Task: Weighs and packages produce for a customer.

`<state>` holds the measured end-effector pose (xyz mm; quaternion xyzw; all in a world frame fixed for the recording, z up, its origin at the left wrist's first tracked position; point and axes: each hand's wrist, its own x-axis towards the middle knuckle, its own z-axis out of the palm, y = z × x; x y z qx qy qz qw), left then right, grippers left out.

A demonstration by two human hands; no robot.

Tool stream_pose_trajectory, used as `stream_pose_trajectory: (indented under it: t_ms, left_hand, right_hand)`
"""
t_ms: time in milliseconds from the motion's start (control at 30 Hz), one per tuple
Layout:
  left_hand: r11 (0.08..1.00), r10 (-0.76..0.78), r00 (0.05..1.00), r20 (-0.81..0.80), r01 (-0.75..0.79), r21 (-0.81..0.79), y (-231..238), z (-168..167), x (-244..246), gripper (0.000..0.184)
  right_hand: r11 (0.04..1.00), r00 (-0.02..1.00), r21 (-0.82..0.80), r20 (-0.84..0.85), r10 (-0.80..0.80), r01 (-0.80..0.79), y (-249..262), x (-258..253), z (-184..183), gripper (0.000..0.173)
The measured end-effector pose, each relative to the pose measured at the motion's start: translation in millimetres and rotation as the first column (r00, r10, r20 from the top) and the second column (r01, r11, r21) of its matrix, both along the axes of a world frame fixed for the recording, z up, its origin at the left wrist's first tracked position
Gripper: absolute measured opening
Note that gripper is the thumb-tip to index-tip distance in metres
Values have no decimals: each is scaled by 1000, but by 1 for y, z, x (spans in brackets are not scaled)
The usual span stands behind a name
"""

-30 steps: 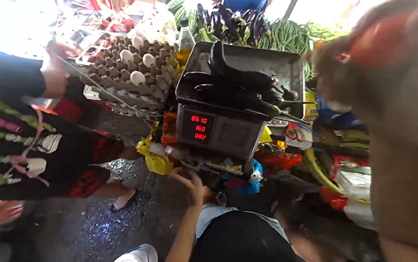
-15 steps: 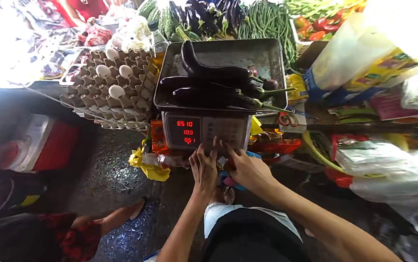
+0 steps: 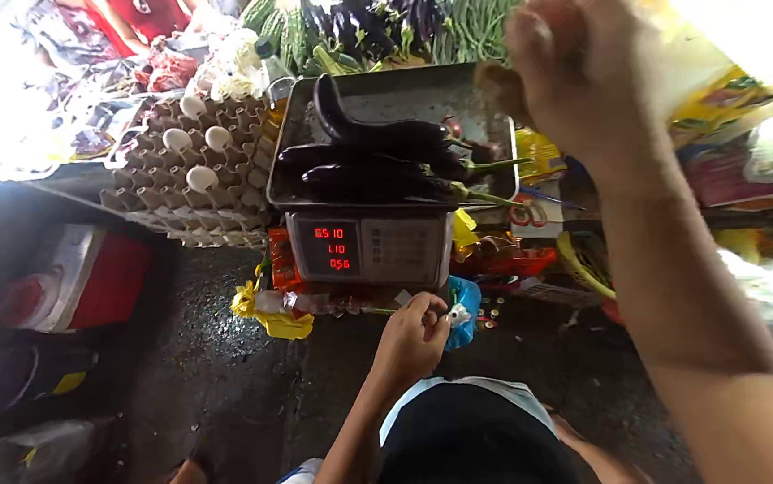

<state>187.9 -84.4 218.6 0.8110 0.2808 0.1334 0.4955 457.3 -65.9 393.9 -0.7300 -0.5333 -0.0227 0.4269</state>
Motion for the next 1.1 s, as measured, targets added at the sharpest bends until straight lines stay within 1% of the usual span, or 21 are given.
stream_pose_trajectory:
  t_ms: [67, 100, 200, 267, 300, 367, 400, 467, 500, 533, 567, 600, 633, 700, 733, 767, 833, 933, 1000, 1033, 1100]
  left_hand:
    - [1000, -22, 999, 35, 21, 5, -4, -5, 5, 21]
    - [1000, -30, 999, 15, 30, 4, -5, -6, 9, 21]
    - [996, -65, 994, -91, 70, 48, -10, -9, 21, 22]
    - [982, -94, 987, -134, 114, 149, -12, -11, 33, 23]
    - [963, -106, 982, -156, 140, 230, -13, -11, 43, 26]
    - [895, -123, 970, -210, 200, 398, -13, -10, 73, 36]
    - [852, -113, 956, -270, 233, 469, -11, -9, 92, 43]
    - [744, 13, 906, -423, 274, 609, -7, -12, 131, 62]
    - [681, 104, 882, -459, 274, 679, -3, -19, 148, 63]
    - [640, 175, 840, -513, 299, 708, 1, -22, 162, 56]
    - [619, 204, 818, -537, 317, 718, 5, -24, 172, 43]
    - [620, 189, 811, -554, 339, 707, 8, -24, 179, 29]
    - [613, 157, 818, -553, 358, 705, 12, -24, 183, 22]
    - [522, 79, 919, -386, 292, 801, 16, -35, 184, 18]
    - [521, 12, 950, -312, 260, 813, 15, -37, 184, 19]
    - [552, -61, 963, -263, 252, 795, 11, -37, 184, 18]
    - [670, -199, 952, -231, 304, 678, -5, -29, 181, 20]
    - [788, -331, 930, -160, 365, 496, -27, -11, 163, 25]
    - [863, -348, 935, -68, 348, 367, -30, -1, 142, 26]
    - [906, -333, 943, -18, 326, 269, -28, 4, 129, 25]
    - [971, -232, 970, 71, 227, 74, -21, 13, 103, 25]
  right_hand:
    - [980, 996, -180, -59, 73, -82, 43, 34, -8, 49]
    - [960, 989, -240, -72, 129, -142, 62, 48, -18, 49]
    - [902, 956, -324, -35, 291, -287, 110, 72, -53, 46]
    - [888, 949, -346, -26, 313, -302, 121, 77, -63, 54]
    - [887, 953, -362, -9, 303, -286, 121, 78, -62, 63]
    - [897, 969, -382, 19, 247, -222, 110, 78, -53, 80]
    - [922, 977, -334, 17, 212, -194, 100, 77, -51, 81]
    - [986, 992, -105, -14, 129, -130, 72, 79, -50, 66]
    - [997, 996, 32, -46, 73, -72, 56, 82, -54, 55]
    - [987, 997, 160, -82, 12, 1, 40, 87, -63, 45]
    - [968, 991, 235, -123, -57, 85, 24, 95, -78, 38]
    - [952, 977, 257, -171, -124, 166, 9, 104, -99, 35]
    - [949, 959, 217, -222, -179, 227, -4, 115, -127, 32]
    - [970, 924, 36, -314, -217, 241, -24, 133, -189, 29]
    - [974, 920, -52, -321, -226, 221, -31, 137, -219, 28]
    - [974, 933, -121, -285, -219, 192, -33, 136, -244, 26]
    - [964, 966, -236, -191, -172, 125, -15, 141, -276, 30]
    - [906, 988, -417, -91, -124, 75, 10, 140, -288, 42]
    - [903, 990, -420, -68, -127, 87, 13, 140, -290, 46]
    - [922, 987, -374, -77, -140, 102, 10, 139, -290, 44]
    - [959, 980, -246, -99, -171, 142, 1, 130, -288, 40]
